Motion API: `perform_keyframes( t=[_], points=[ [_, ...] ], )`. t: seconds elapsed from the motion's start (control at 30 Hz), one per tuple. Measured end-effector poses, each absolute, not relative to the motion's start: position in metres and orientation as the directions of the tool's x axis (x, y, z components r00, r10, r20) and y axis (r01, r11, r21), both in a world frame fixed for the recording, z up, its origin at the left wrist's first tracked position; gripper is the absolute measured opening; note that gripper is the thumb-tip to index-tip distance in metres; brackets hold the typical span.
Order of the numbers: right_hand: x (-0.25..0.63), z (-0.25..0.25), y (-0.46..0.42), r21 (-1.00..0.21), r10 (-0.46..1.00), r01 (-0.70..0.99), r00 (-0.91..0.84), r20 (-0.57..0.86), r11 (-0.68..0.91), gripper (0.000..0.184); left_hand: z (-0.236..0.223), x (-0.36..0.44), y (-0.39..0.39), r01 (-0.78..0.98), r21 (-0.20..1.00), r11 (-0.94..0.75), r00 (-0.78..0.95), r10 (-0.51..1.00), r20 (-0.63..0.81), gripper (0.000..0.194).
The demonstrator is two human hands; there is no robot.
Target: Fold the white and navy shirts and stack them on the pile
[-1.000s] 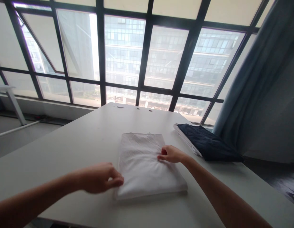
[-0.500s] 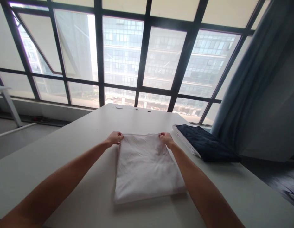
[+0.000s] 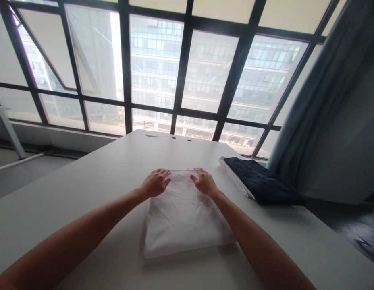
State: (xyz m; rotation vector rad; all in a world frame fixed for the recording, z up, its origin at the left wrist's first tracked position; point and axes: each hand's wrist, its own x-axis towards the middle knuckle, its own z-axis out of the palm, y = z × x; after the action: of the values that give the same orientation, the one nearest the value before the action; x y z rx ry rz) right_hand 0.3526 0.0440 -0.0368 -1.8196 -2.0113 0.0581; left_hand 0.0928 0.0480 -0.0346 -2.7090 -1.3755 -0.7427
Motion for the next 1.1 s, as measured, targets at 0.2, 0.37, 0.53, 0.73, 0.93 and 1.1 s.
perform_keyframes(
  t=[0.2, 0.37, 0.53, 0.73, 0.93, 1.1],
  points=[
    [0.334, -0.046, 0.037, -0.155, 0.988, 0.978, -0.149, -0.035, 0.142, 0.071, -0.053, 0.101, 0.052, 0.781, 0.163, -0.603, 0.594, 0.797, 0.105, 0.073],
    [0.35, -0.049, 0.057, -0.149, 0.99, 0.982, -0.129, -0.063, 0.119, 0.076, -0.053, 0.09, 0.076, 0.824, 0.175, -0.539, 0.545, 0.838, 0.016, 0.081],
    [0.339, -0.045, 0.06, -0.061, 0.992, 0.99, -0.125, -0.019, 0.124, 0.071, -0.04, 0.108, 0.056, 0.85, 0.138, -0.508, 0.508, 0.861, 0.041, 0.07],
    [0.331, -0.051, 0.059, -0.156, 0.986, 0.976, -0.16, -0.034, 0.153, 0.07, -0.051, 0.12, -0.024, 0.53, 0.267, -0.805, 0.814, 0.572, 0.106, 0.07],
    [0.326, -0.046, 0.056, -0.108, 0.994, 0.989, -0.096, 0.048, 0.101, 0.062, -0.053, 0.122, -0.021, 0.567, 0.284, -0.773, 0.785, 0.612, 0.098, 0.07],
    [0.323, -0.052, 0.015, -0.167, 0.988, 0.973, -0.155, 0.023, 0.156, 0.064, -0.063, 0.133, -0.008, 0.697, 0.251, -0.672, 0.662, 0.737, 0.137, 0.075]
  ],
)
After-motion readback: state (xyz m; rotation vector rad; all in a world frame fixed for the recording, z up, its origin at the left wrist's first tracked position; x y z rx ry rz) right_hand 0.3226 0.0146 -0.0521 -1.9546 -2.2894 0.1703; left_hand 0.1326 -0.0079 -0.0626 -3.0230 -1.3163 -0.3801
